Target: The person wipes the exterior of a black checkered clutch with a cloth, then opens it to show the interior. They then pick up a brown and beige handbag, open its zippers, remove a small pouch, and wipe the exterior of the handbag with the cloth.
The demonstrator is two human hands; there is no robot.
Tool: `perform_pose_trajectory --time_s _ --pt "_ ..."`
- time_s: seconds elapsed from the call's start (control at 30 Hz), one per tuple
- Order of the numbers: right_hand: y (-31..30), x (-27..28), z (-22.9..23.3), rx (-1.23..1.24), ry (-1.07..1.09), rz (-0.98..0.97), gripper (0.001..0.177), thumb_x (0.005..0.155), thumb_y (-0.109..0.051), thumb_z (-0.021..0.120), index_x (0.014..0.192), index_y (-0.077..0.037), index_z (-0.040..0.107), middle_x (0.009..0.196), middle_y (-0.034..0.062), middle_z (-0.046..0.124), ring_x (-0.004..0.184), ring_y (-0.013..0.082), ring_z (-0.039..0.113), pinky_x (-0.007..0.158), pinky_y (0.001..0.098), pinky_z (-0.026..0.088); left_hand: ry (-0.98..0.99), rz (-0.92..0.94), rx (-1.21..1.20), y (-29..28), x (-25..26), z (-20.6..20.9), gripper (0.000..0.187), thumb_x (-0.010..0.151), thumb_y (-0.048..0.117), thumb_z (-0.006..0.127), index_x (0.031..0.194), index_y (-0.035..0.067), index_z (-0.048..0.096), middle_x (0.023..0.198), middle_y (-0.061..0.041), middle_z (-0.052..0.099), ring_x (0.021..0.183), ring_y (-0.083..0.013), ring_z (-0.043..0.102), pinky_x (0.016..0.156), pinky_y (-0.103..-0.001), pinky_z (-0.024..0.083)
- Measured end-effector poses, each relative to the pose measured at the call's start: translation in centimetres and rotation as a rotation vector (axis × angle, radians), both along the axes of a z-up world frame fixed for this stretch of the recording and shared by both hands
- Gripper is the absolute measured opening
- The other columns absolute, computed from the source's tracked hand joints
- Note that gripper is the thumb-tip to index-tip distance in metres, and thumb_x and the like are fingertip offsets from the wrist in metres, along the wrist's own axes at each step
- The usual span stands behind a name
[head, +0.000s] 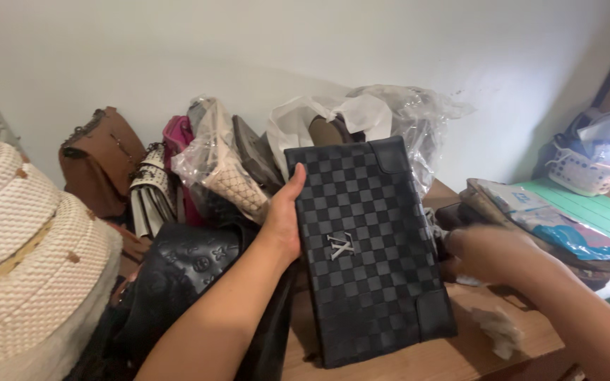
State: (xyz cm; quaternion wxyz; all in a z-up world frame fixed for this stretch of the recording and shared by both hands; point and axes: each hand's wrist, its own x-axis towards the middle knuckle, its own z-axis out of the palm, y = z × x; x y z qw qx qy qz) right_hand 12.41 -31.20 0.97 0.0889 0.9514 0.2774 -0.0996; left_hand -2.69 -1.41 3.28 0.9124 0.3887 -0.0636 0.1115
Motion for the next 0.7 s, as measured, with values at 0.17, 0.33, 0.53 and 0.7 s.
perform_pose_trajectory --time_s 0.17,0.33,0.53,0.7 --pt "4.0 4.0 -4.3 0.276 -0.153 0.095 0.048 0.091 -0.027 0.068 0.138 -0.026 0.065 0.137 0.0197 0.062 0.124 0.0388 0.063 0.105 0.0499 0.051 0.018 0.004 0.019 -0.3 -0.5 0.2 0.071 0.089 0.058 0.064 0.136 0.004 0.060 0.134 -0.014 0.066 0.121 -0.0305 0.064 0.102 -0.046 0.052" --pt "4.6 1.9 -2.7 0.883 -0.224 -0.073 0.048 0.089 -0.017 0.066 0.136 -0.017 0.058 0.125 0.0233 0.068 0.110 0.0395 0.067 0.094 0.0528 0.053 -0.001 -0.039 0.010 -0.4 -0.8 0.6 0.072 0.089 0.059 0.064 0.137 0.005 0.060 0.136 -0.013 0.065 0.123 -0.0301 0.063 0.104 -0.045 0.050" --pt "5.6 -9.2 5.3 1.660 -0.357 0.049 0.064 0.089 -0.014 0.063 0.146 -0.009 0.035 0.118 0.0310 0.063 0.064 0.0241 0.067 0.041 0.0389 0.053 0.019 0.019 0.004 0.6 0.4 -1.0 0.074 0.088 0.063 0.062 0.137 0.007 0.060 0.135 -0.011 0.067 0.122 -0.0272 0.063 0.104 -0.044 0.050" --pt "12.5 -15.5 2.3 0.985 -0.544 0.687 0.092 0.063 -0.016 0.078 0.150 -0.016 0.045 0.159 0.0180 0.039 0.144 0.0411 0.033 0.112 0.0593 0.018 -0.270 -0.336 -0.084 2.1 1.6 -2.4 0.082 0.106 0.076 0.057 0.138 0.000 0.060 0.124 -0.019 0.066 0.112 -0.0326 0.062 0.099 -0.045 0.050"
